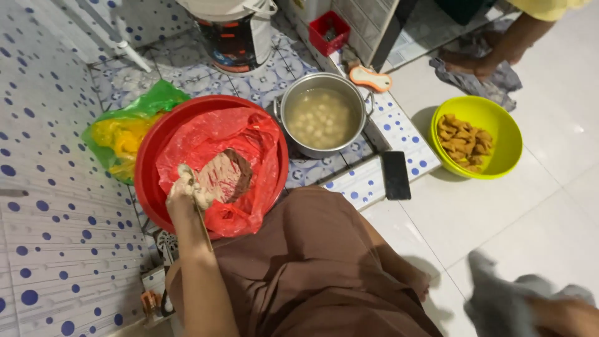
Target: The person is manually forming meatballs by squeezing meat paste through their hand and using a spoon to drop them into a pot of water.
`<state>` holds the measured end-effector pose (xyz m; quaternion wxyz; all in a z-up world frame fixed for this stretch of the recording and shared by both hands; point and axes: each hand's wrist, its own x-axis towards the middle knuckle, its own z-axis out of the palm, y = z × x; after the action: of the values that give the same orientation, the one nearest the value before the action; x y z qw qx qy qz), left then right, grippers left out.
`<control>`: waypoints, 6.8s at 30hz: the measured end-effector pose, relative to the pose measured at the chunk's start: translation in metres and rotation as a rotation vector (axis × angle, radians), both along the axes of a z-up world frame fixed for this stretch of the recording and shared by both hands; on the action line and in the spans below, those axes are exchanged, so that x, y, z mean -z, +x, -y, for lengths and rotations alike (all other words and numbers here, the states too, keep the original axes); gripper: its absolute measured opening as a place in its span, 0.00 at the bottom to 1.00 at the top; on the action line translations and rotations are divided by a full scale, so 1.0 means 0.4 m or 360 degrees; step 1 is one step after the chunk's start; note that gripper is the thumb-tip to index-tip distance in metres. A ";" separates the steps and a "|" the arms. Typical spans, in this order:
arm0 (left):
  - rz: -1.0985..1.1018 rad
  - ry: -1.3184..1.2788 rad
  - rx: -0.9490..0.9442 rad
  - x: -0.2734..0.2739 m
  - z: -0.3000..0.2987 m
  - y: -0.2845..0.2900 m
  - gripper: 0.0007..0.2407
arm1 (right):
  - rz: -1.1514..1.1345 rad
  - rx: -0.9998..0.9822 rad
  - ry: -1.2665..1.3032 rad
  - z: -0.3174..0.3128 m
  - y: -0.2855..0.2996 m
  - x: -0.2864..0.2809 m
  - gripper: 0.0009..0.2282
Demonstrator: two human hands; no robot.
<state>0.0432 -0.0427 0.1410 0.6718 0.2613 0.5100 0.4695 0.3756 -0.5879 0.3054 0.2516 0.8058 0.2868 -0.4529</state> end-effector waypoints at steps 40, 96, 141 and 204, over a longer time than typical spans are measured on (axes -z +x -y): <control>-0.0667 0.0320 0.0300 0.548 -0.284 0.094 0.17 | -0.1713 0.1779 0.1488 -1.263 -0.547 0.794 0.11; -0.0532 0.0515 0.0437 0.469 -0.335 0.047 0.11 | -0.0304 0.1261 0.2519 -1.095 -0.314 0.928 0.11; -0.0455 0.0453 0.0578 0.415 -0.335 0.020 0.14 | -0.0619 0.1526 0.2547 -1.095 -0.301 0.948 0.10; -0.1107 0.0726 0.0738 0.692 -0.348 0.091 0.08 | 0.0208 0.0943 0.2251 -1.309 0.129 0.923 0.07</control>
<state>0.0798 0.0966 -0.1359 0.4738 0.6507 0.5168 0.2917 0.4274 -0.0642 -0.0638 -0.4389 0.8432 0.2650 -0.1618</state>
